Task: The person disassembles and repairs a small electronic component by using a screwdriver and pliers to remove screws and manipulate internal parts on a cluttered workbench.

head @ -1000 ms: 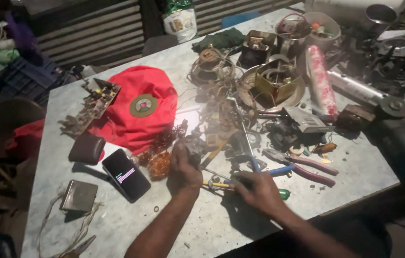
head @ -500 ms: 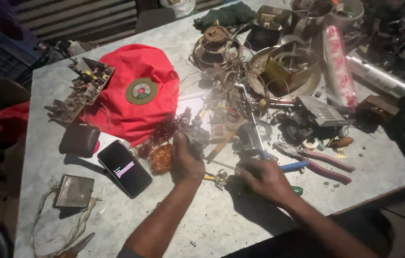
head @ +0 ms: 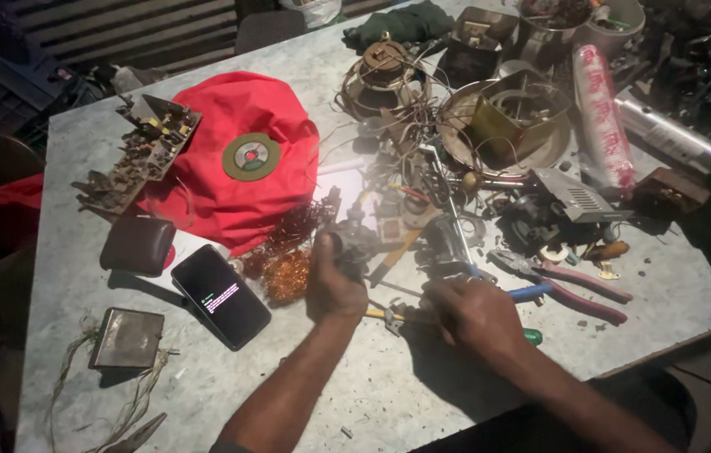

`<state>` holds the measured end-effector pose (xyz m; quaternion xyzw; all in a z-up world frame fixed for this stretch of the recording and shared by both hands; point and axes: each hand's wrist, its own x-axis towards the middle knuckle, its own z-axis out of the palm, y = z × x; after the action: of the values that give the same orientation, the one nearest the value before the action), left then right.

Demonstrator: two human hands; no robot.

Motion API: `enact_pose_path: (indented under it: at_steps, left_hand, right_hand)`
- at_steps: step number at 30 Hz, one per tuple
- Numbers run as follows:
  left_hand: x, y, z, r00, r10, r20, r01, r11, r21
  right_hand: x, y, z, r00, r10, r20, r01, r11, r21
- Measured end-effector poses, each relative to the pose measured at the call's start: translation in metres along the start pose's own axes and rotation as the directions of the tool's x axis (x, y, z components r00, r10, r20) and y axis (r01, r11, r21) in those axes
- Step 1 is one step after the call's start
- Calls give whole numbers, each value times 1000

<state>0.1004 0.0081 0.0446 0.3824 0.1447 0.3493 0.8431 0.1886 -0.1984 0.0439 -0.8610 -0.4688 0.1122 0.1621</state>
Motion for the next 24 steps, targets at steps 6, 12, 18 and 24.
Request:
enact_pose_path:
  at_steps: [6,12,18,24]
  left_hand:
    - [-1,7,2,1000,-23,-9,23,1000,11]
    - [6,-17,-23,996,-45,-76,45,999,-6]
    - [0,-34,-43,965,245,-97,34,249,968]
    - [-2,-24,-32,925,368,90,-118,52,992]
  right_hand:
    - [-6,-16,-9,853,-307,-422,283,951,-121]
    - [6,-5,-3,1000,21,-9,-22,990,-142]
    - [-1,-6,-6,908,-236,-347,210,972,-110]
    - [11,-4,-9,997,45,-68,-34,986,163]
